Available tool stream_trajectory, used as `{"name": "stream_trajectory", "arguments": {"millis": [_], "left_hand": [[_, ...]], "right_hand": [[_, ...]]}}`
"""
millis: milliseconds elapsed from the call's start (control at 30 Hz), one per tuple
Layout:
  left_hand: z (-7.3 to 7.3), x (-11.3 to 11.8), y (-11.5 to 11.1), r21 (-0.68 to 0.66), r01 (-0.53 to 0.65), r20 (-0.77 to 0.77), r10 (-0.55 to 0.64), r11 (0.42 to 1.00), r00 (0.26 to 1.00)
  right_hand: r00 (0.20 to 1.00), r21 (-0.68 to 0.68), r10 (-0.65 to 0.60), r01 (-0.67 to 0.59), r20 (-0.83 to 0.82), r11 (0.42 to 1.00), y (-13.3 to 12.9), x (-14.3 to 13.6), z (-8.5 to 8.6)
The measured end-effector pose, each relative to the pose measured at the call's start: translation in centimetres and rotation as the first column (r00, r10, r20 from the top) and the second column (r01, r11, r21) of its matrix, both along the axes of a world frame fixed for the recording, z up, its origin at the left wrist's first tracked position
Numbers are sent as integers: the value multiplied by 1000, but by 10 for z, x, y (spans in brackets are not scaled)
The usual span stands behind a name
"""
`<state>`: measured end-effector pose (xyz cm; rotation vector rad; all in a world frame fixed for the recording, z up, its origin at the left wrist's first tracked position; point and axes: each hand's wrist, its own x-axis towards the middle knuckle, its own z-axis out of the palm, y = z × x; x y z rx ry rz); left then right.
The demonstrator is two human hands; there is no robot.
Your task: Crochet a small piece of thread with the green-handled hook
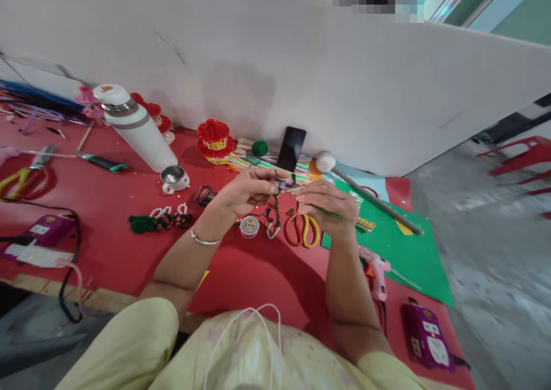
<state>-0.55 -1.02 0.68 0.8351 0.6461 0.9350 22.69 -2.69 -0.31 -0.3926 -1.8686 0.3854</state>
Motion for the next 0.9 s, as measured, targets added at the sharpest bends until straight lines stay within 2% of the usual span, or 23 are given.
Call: {"name": "stream_trajectory", "arguments": {"millis": [133,267,333,367,433,500,567,667,767,833,900], "left_hand": [[0,-2,0,26,45,-10,-45,999,999],[-1,4,-3,70,74,15,-75,995,997],[-3,11,-5,109,1,28,-4,994,1000],[-4,16,-7,141,-89,36,85,986,996],[-6,23,-9,235,-277,24,279,932,960],[-7,29,-11,299,-392,5,409,870,913],[-8,31,-12,340,-442,-34,480,830,877],[-8,33,-15,375,-464,-85,528,803,845],[-10,35,-17,335,-471,-44,513,816,857],[-10,37,-18,233,-438,24,445,868,895],[-8,36,-17,105,-350,91,342,931,935]], "right_hand": [[998,-111,48,-52,-43,992,0,3,3],[983,-308,19,-76,-184,948,3,-10,-14],[956,-337,-72,-30,-285,941,3,-23,-25],[946,-331,-131,26,-298,943,3,-30,-30],[949,-285,-199,126,-244,950,2,-38,-35],[952,-230,-240,195,-188,954,1,-40,-34],[951,-184,-271,242,-152,953,2,-37,-31],[944,-110,-306,293,-127,950,3,-33,-30],[915,48,-380,389,-133,920,0,-38,-36],[883,148,-445,465,-150,873,-3,-43,-42],[871,178,-455,485,-185,856,-3,-46,-46]]}}
